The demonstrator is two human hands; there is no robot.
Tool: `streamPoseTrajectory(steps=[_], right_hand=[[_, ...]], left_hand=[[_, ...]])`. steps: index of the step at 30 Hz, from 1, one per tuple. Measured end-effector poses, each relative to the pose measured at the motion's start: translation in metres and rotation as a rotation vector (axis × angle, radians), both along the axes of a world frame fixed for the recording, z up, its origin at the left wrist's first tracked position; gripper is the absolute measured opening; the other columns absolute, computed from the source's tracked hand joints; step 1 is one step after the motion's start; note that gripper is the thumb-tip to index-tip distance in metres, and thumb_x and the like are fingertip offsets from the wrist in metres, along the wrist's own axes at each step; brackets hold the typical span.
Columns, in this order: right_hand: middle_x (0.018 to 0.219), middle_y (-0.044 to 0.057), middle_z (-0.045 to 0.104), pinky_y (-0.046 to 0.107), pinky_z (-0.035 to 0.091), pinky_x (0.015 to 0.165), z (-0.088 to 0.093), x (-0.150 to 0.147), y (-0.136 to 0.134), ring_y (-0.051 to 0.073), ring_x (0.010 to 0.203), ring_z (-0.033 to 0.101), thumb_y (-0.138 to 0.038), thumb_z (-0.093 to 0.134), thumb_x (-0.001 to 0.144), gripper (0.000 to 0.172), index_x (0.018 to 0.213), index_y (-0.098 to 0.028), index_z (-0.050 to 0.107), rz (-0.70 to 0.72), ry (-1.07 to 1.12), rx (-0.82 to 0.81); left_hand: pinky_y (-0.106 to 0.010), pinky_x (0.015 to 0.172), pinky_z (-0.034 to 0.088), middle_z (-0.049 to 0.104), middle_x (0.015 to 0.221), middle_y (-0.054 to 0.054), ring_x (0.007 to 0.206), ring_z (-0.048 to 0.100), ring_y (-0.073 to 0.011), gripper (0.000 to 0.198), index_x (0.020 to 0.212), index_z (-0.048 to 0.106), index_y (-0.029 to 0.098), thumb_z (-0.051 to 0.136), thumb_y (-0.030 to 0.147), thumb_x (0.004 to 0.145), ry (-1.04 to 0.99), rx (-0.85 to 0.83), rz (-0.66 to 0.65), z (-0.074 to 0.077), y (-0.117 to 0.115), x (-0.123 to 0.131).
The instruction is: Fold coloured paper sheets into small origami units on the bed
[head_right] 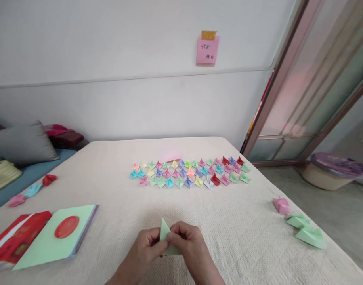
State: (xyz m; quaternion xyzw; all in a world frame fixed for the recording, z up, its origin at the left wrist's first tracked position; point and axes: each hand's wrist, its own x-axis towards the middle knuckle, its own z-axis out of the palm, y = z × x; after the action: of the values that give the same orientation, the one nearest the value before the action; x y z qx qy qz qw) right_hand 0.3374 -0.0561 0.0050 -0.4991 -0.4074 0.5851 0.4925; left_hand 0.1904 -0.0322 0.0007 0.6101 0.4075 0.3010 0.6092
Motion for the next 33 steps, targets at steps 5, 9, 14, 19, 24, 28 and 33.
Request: streamPoseTrajectory(steps=[5,9,14,19,24,28,33], right_hand=[[0.060,-0.003,0.048,0.025,0.026,0.053,-0.007,0.002,0.005,0.011,0.056,0.038,-0.036,0.069,0.069,0.024,0.058,-0.017,0.061,0.005,-0.092,0.047],[0.058,-0.003,0.048,0.025,0.029,0.055,-0.003,0.005,0.004,0.012,0.056,0.040,-0.033,0.070,0.068,0.024,0.053,-0.018,0.059,-0.050,-0.048,0.021],[0.056,-0.003,0.051,0.025,0.028,0.056,0.000,0.002,0.002,0.011,0.055,0.041,-0.038,0.071,0.071,0.027,0.061,-0.016,0.059,0.049,0.261,-0.104],[0.058,-0.003,0.048,0.026,0.033,0.060,-0.005,0.001,0.004,0.012,0.057,0.045,-0.039,0.072,0.071,0.031,0.062,-0.017,0.053,0.103,0.423,-0.133],[0.062,0.000,0.053,0.027,0.035,0.062,-0.005,-0.001,0.004,0.013,0.059,0.049,-0.039,0.072,0.071,0.029,0.063,-0.016,0.055,0.147,0.565,-0.151],[0.063,0.002,0.058,0.028,0.037,0.063,-0.004,-0.003,0.004,0.014,0.061,0.052,-0.035,0.072,0.072,0.025,0.064,-0.015,0.059,0.160,0.602,-0.157],[0.057,-0.001,0.052,0.020,0.031,0.053,-0.009,0.002,0.006,0.008,0.052,0.045,-0.026,0.072,0.073,0.021,0.061,-0.013,0.060,0.132,0.543,-0.200]], left_hand=[[-0.025,0.051,0.025,0.037,0.053,0.004,0.053,0.034,-0.0113,0.032,0.055,0.048,0.018,0.058,0.040,0.077,0.053,0.022,0.054,-0.001,0.002,0.000],[-0.024,0.055,0.034,0.045,0.054,0.002,0.055,0.044,-0.0125,0.044,0.056,0.051,0.016,0.051,0.051,0.084,-0.068,-0.059,0.030,-0.002,0.005,-0.006],[-0.023,0.059,0.038,0.053,0.068,0.002,0.060,0.049,-0.0102,0.021,0.080,0.060,0.015,0.063,0.036,0.081,-0.400,-0.381,0.137,-0.005,0.004,-0.009],[-0.021,0.056,0.040,0.058,0.076,-0.001,0.064,0.055,-0.0097,0.021,0.094,0.066,0.014,0.070,0.025,0.077,-0.531,-0.527,0.091,-0.004,0.003,-0.009],[-0.019,0.057,0.042,0.059,0.075,-0.002,0.061,0.054,-0.0076,0.019,0.092,0.069,0.011,0.072,0.021,0.076,-0.624,-0.618,0.054,0.000,0.003,-0.010],[-0.017,0.053,0.039,0.058,0.070,-0.001,0.056,0.050,-0.0052,0.017,0.086,0.069,0.010,0.075,0.016,0.072,-0.630,-0.617,0.040,-0.002,0.004,-0.012],[-0.016,0.043,0.030,0.054,0.059,0.001,0.049,0.044,-0.0053,0.014,0.076,0.066,0.010,0.076,0.017,0.069,-0.588,-0.632,0.067,-0.003,0.006,-0.014]])
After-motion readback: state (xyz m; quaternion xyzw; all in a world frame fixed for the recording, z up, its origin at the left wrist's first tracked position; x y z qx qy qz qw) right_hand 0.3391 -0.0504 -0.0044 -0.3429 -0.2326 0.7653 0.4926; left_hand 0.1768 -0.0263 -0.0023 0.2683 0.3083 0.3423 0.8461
